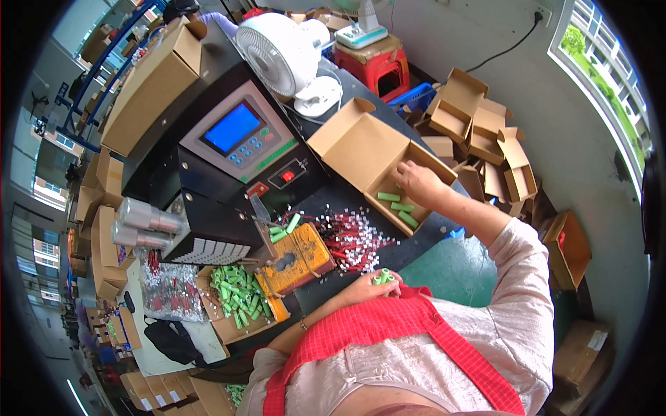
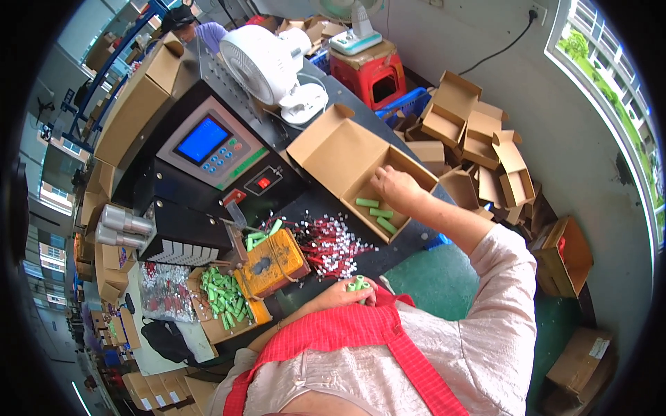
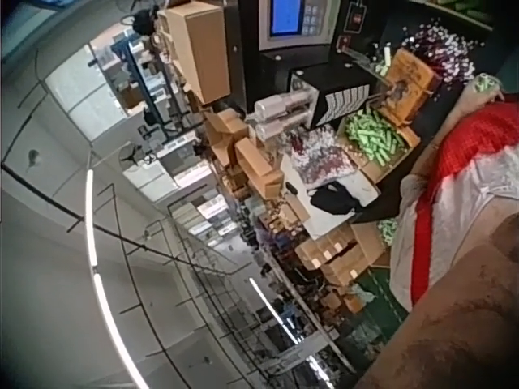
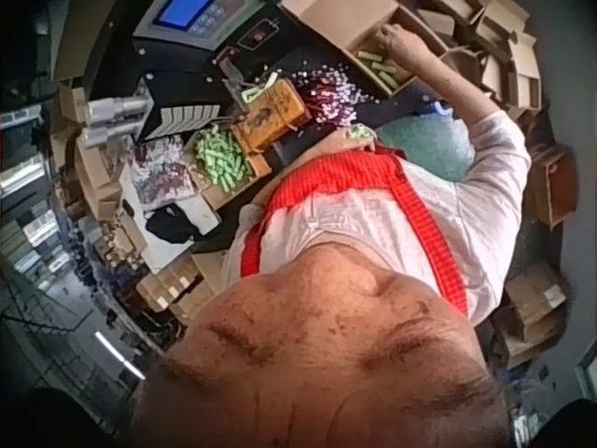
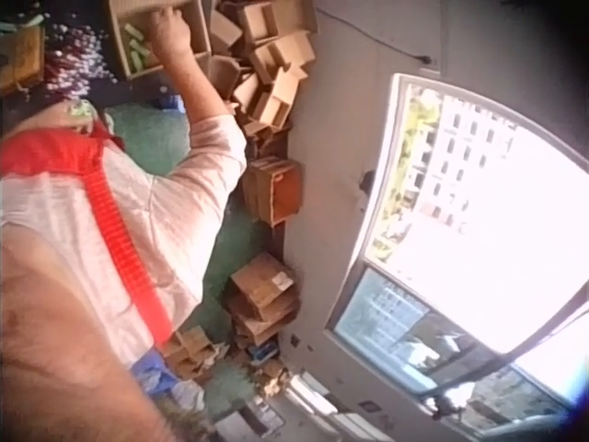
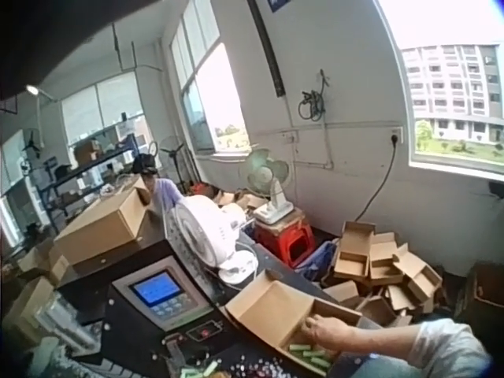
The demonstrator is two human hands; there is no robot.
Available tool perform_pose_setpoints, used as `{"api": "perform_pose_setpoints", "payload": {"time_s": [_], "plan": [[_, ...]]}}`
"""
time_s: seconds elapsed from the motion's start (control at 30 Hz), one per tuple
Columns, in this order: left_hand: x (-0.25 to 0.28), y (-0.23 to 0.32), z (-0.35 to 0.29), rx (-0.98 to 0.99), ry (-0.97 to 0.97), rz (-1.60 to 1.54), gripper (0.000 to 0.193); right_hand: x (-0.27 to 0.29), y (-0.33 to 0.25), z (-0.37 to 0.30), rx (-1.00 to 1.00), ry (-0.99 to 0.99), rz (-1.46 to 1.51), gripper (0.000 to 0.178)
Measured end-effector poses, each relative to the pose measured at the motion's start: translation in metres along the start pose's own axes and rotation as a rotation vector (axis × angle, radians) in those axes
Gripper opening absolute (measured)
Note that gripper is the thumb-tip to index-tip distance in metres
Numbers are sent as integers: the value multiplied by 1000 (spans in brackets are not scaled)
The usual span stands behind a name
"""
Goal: Assembling battery packs using a spot welder to connect cylindrical battery cells with metal strips.
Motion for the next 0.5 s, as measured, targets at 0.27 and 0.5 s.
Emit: {"api": "perform_pose_setpoints", "payload": {"time_s": [0.27,0.5], "plan": [[0,1,-8,71,43,-268,31,59,-32,-16,31,245,551,23],[13,-11,-7,-82,-14,-552,40,82,-118,-73,545,228,747,28]]}}
Point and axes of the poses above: each hand's wrist, its own z-axis towards the middle knuckle, its own x-axis out of the back of the hand, y = z × x, the point moved 4 cm from there along z, towards the middle knuckle, and after that the axes turned 1 degree about -z, right-handed, at the moved point
